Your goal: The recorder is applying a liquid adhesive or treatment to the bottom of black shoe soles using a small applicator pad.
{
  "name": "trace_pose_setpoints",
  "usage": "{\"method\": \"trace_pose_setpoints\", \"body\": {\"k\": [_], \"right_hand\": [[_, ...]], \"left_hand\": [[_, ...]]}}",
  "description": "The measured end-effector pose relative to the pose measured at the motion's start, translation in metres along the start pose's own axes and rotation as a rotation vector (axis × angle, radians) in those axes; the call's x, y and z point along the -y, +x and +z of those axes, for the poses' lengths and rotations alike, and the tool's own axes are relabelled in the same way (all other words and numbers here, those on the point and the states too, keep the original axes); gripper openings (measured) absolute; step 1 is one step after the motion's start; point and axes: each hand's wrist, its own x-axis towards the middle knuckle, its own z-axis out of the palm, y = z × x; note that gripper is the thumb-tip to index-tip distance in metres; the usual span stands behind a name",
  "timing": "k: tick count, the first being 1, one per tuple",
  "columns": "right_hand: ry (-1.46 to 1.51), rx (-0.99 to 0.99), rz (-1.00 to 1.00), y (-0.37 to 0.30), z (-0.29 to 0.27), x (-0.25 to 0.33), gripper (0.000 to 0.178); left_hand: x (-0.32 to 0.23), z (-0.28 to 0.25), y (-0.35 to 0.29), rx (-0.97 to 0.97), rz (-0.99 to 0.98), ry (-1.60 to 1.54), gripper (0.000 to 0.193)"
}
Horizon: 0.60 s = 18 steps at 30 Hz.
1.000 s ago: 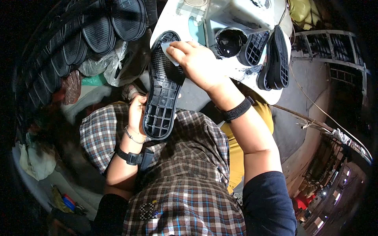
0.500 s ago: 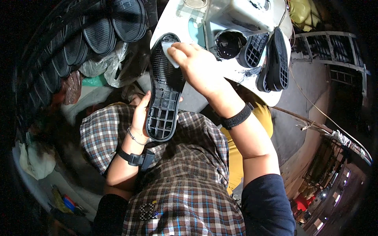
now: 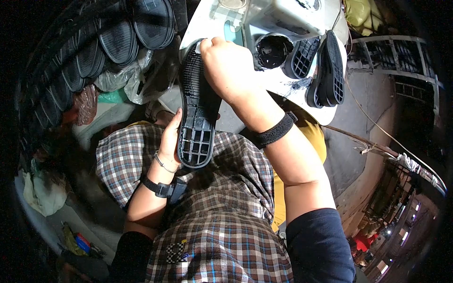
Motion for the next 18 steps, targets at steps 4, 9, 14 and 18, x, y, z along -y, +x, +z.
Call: {"method": "trace_pose_setpoints", "body": {"k": [4, 9, 14, 18], "right_hand": [[-0.015, 0.029, 0.103, 0.002, -0.007, 0.001, 0.009], [0.435, -0.194, 0.292, -0.034, -0.035, -0.023, 0.014], [0.517, -0.408, 0.518, -0.080, -0.049, -0.072, 0.016], [0.342, -0.402, 0.485, -0.091, -0.048, -0.084, 0.012]], "left_hand": [[0.000, 0.005, 0.002, 0.013, 0.005, -0.057, 0.060], [-0.004, 0.004, -0.009, 0.050, 0.094, -0.027, 0.058], [-0.022, 0.040, -0.019, 0.157, 0.396, 0.116, 0.049], [-0.043, 0.043, -0.013, 0.250, 0.500, 0.097, 0.055]]}}
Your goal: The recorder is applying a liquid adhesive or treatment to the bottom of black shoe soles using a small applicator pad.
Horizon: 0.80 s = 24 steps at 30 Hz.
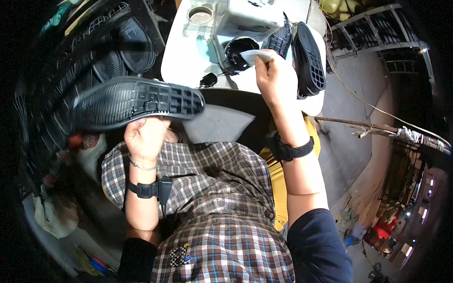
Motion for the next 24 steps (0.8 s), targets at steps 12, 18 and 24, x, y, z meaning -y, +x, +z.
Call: {"method": "trace_pose_setpoints", "body": {"k": [12, 18, 24], "right_hand": [[0.295, 0.181, 0.179, 0.007, 0.011, -0.037, 0.022], [0.802, 0.324, 0.513, -0.006, -0.002, -0.030, 0.030], [0.738, 0.447, -0.175, -0.039, 0.015, 0.087, 0.014]], "left_hand": [[-0.029, -0.025, 0.024, 0.069, -0.080, -0.069, 0.041], [-0.045, 0.005, 0.008, -0.075, -0.230, -0.204, 0.056], [-0.053, 0.005, 0.005, 0.026, -0.226, -0.286, 0.069]]}}
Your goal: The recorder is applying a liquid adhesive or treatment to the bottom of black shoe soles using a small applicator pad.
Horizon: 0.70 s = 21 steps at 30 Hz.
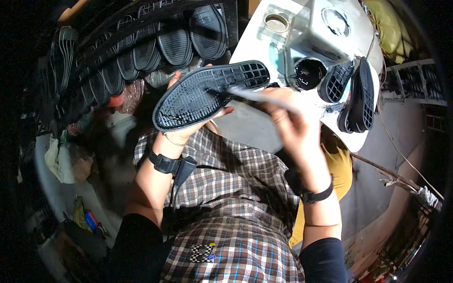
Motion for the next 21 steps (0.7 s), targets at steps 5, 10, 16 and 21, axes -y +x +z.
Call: {"method": "trace_pose_setpoints", "body": {"k": [5, 10, 16, 21], "right_hand": [[-0.143, 0.191, -0.489, 0.016, 0.059, 0.021, 0.037], [-0.383, 0.136, -0.463, 0.029, 0.059, -0.003, 0.032], [-0.189, 0.271, -0.584, 0.018, 0.075, 0.017, 0.026], [-0.420, 0.144, -0.373, 0.031, 0.053, -0.015, 0.040]], "left_hand": [[0.007, -0.001, 0.005, -0.084, 0.078, 0.212, 0.064], [0.015, 0.001, 0.005, -0.143, 0.101, 0.109, 0.063], [0.013, 0.001, -0.001, -0.068, 0.015, 0.154, 0.064], [0.014, -0.006, -0.005, -0.114, 0.075, 0.049, 0.057]]}}
